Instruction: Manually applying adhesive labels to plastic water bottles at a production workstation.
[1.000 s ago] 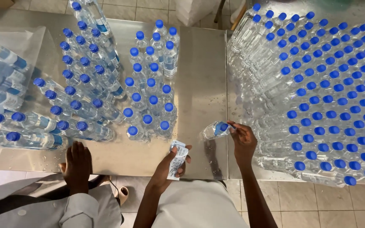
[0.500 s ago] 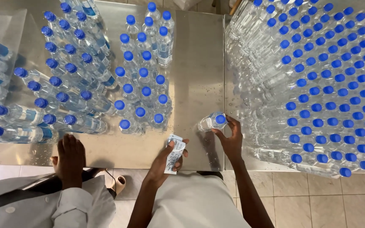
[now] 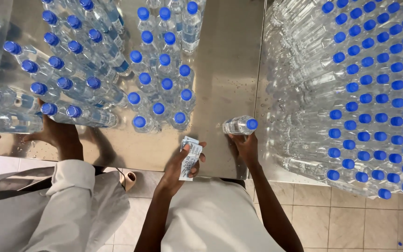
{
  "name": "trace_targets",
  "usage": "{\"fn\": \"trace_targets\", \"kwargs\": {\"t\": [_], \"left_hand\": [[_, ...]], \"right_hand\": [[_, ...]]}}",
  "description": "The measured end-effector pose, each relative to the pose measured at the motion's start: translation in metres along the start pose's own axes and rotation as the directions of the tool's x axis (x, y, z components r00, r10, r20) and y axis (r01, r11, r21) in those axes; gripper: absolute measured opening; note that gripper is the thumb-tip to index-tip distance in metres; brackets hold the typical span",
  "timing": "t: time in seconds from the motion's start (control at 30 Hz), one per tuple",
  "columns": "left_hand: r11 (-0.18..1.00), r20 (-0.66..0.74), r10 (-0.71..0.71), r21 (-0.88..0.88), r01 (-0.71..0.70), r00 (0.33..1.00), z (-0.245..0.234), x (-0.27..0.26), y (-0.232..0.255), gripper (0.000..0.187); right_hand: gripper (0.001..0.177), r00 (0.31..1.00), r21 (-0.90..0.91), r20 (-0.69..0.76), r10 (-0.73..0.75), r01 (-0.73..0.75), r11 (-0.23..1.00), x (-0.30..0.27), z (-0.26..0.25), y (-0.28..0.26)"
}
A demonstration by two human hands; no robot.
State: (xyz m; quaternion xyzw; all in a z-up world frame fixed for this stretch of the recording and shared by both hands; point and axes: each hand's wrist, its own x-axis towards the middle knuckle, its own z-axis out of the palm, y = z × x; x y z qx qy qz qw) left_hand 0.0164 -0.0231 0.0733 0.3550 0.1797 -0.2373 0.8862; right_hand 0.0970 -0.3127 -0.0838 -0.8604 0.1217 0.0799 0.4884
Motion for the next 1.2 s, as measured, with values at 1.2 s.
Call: {"fn": "trace_targets", "kwargs": {"t": [1.2], "left_hand": [[0.977,-0.151,-0.012,-0.214,-0.021,0.988,-0.019,-0.019,-0.026,0.071]], "right_hand": [[0.092,0.752,-0.701,-0.417,-0.51,0.091,0.707,0.351,-0.149,-0.161]]}}
